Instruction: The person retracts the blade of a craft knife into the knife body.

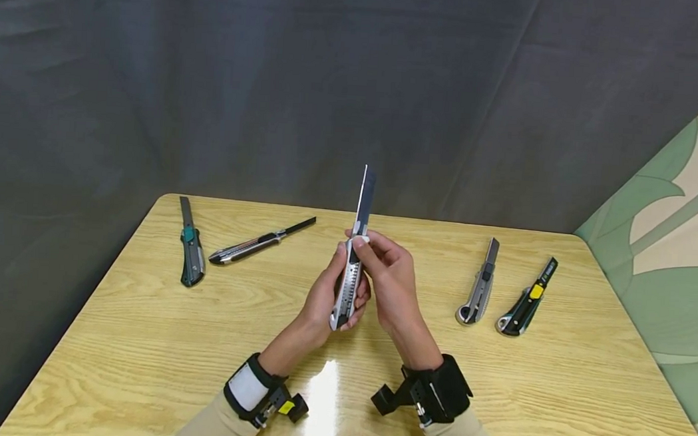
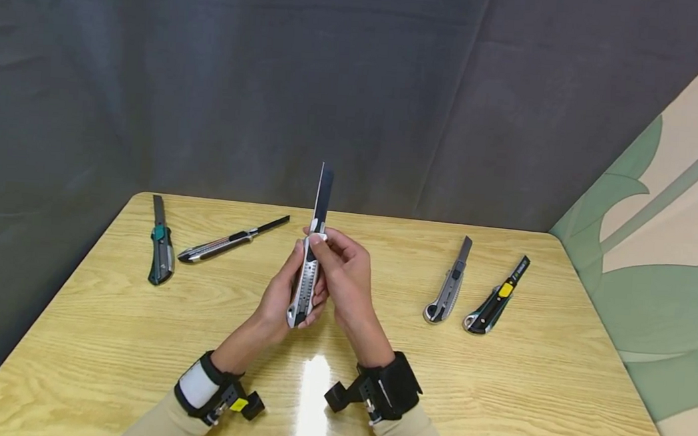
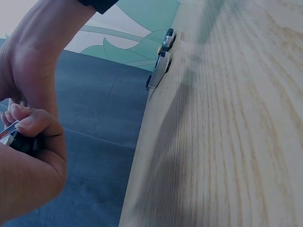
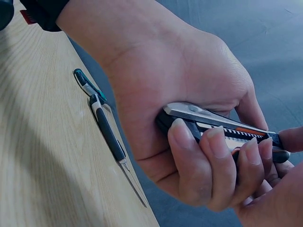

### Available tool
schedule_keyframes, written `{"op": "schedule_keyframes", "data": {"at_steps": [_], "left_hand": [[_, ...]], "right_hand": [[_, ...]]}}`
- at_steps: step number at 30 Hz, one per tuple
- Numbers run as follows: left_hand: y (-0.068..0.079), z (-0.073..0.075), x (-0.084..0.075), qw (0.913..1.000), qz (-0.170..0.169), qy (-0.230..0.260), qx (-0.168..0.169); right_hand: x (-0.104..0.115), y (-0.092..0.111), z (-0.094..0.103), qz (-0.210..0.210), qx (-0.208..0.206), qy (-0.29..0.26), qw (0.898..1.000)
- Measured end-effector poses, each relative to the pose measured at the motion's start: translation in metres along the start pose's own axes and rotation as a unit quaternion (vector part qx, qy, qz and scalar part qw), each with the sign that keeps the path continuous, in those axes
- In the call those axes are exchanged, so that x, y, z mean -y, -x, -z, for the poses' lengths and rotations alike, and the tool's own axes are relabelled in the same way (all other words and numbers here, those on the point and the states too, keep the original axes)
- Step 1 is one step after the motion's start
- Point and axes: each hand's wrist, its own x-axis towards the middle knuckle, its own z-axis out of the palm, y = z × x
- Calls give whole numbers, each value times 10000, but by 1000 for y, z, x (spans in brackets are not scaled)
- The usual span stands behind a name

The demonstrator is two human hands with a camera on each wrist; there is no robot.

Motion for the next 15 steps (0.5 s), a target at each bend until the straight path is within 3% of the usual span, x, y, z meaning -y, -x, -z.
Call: {"op": "schedule_keyframes", "data": {"at_steps": [15], "left_hand": [[0,2,-3,9998,192,1,-58]], "right_hand": [[1,2,-3,64,37,120,9999]]}}
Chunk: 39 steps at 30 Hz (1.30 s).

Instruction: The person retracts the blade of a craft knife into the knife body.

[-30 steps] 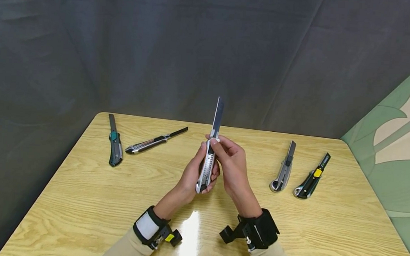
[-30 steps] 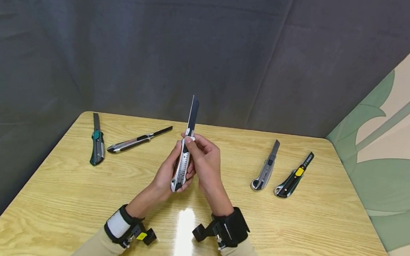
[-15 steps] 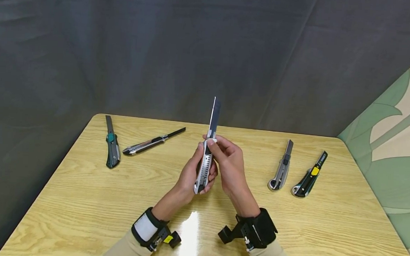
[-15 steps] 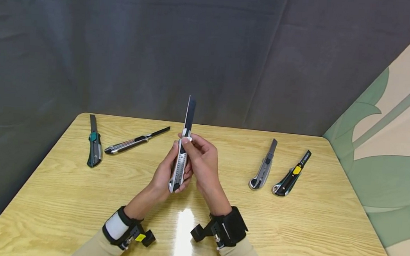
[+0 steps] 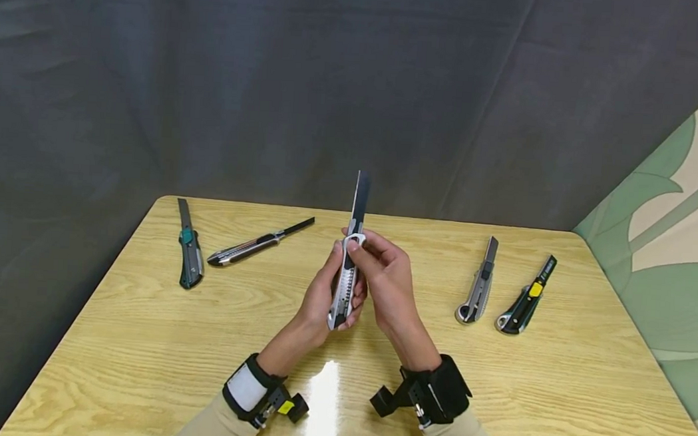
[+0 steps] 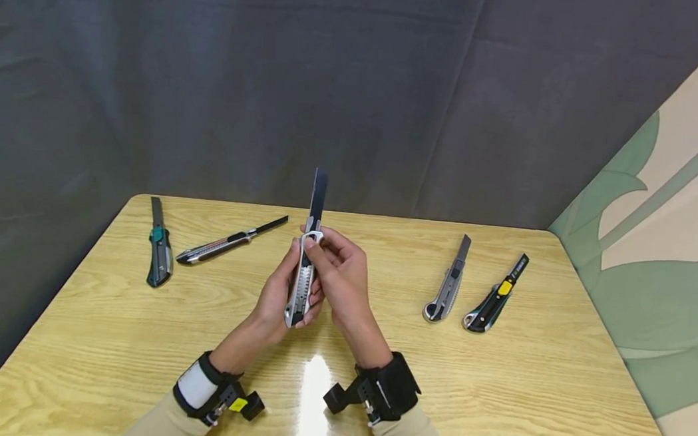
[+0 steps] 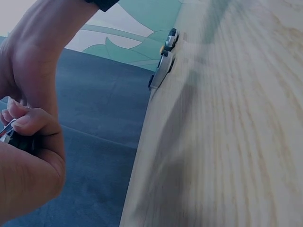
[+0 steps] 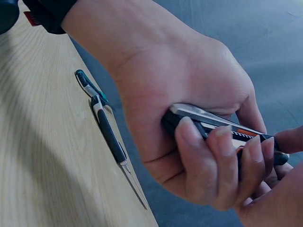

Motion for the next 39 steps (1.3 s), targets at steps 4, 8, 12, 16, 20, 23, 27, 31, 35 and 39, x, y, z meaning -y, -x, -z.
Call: {"op": "schedule_keyframes", "data": {"at_steps": [4,8,12,16,20,23,27,31,35,39], "left_hand": [[0,1,-1,9999,81,-63,-42],[-1,0,0,9999,99,-64,-31],[-1,0,0,9999,151,16,-21],[-1,-1,-2,9998,155,11,-85],[-1,-1,-3,9998,122,-81,-147],[0,-1,-4,9997,101,-126,-186],[0,-2,-5,9994,162,-130,-284],[0,-2,-5,9990,201,-57,-393],[1,-2,-5,9988,112,-103,-461],[1,-2,-6,9992,-43,-155,-376]], "right_hand": [[1,1,-1,27,43,39,10000],[2,2,-1,38,34,51,10000],[3,3,-1,17,12,49,10000],[3,3,-1,27,56,28,10000],[3,3,-2,68,105,-44,9999],[2,3,-3,87,128,-60,9999],[2,3,-3,128,168,-19,9998],[1,4,-4,135,233,6,9996],[0,6,-5,137,266,24,9995],[1,6,-5,175,285,46,9994]]}}
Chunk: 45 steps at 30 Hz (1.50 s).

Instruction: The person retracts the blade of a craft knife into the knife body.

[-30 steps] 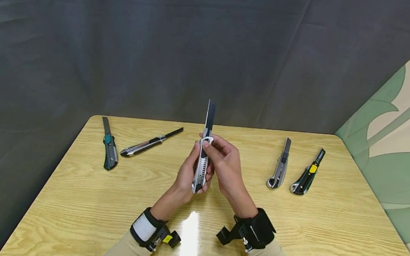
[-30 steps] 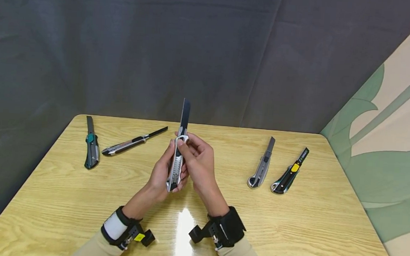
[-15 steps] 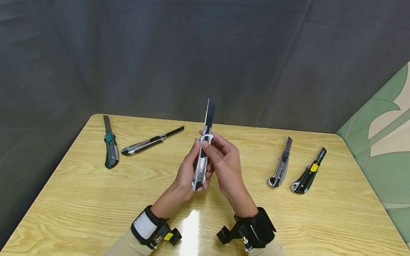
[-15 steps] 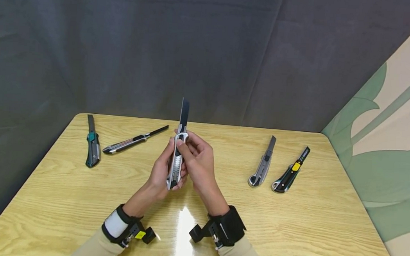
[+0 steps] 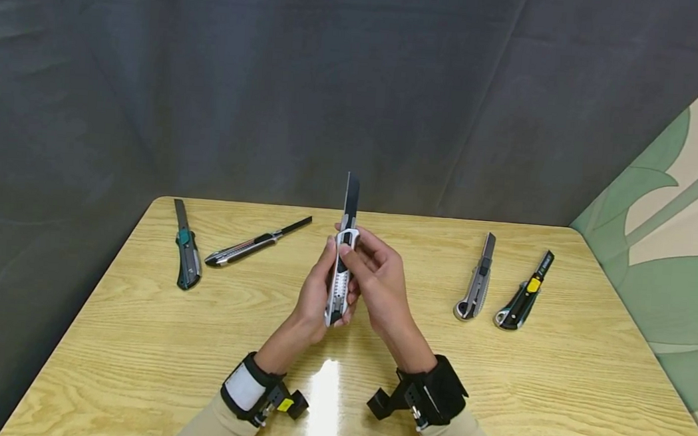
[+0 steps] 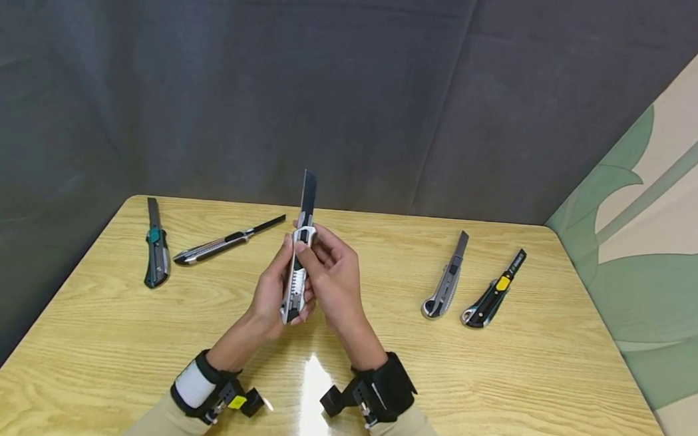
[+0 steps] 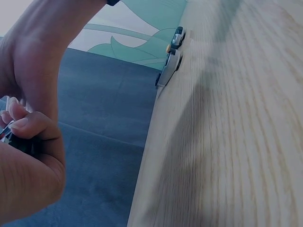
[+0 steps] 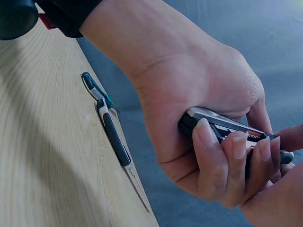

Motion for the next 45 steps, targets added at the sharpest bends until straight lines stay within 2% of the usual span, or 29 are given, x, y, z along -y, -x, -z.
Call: {"op": "schedule_keyframes", "data": {"at_steps": [19,30,38,45], "left_hand": [[2,2,-3,10000,-45,-39,4],[3,1,-3,9999,-146,-21,7],[1,0,-1,10000,-11,-26,-30],[1,1,-2,10000,-82,-13,-2]], "right_hand": [[-2,2,-2,176,167,-24,9997],[-2,2,-1,149,325,-121,9993],[-3,2,2,178,350,-177,9991],[-1,2,2,136,369,-231,9990]]}}
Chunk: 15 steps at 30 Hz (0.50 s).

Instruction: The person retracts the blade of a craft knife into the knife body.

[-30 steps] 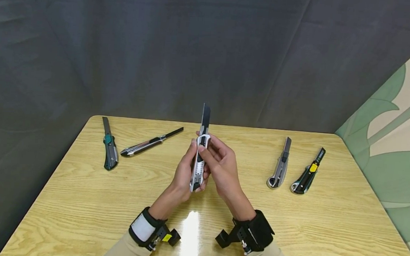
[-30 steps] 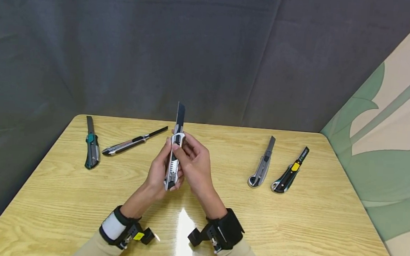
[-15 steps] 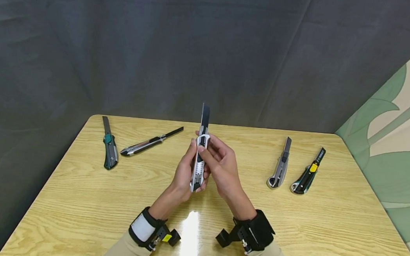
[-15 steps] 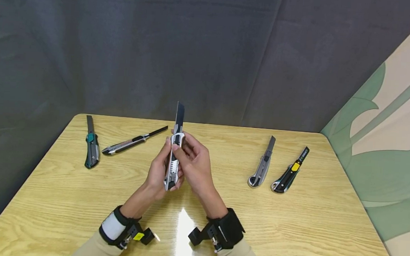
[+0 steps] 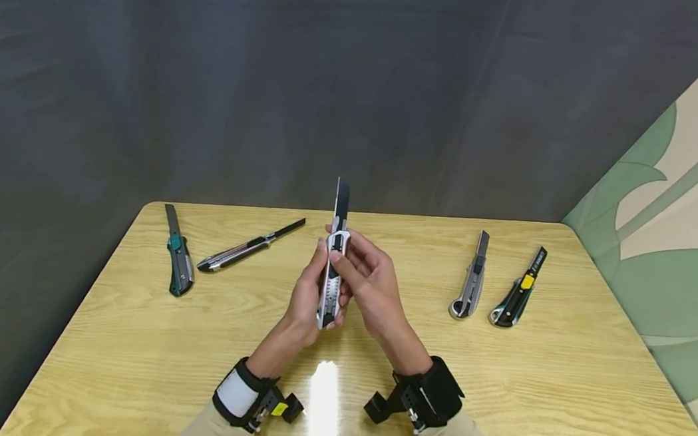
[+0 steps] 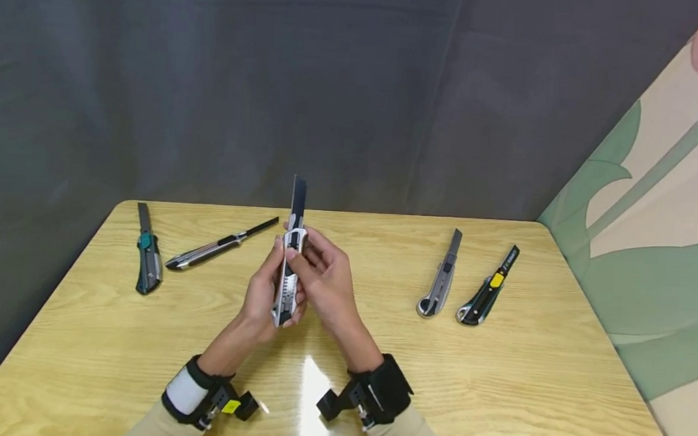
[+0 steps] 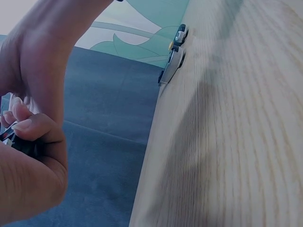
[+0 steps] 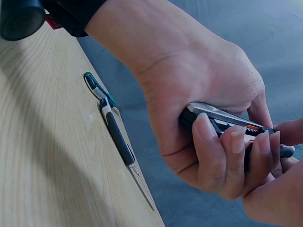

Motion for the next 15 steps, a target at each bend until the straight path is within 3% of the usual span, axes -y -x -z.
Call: {"op": "schedule_keyframes", "data": {"at_steps": [15], "left_hand": [[1,5,-5,9999,-87,-35,142]], "right_hand": [[-1,1,-4,18,176,-226,9996]]}}
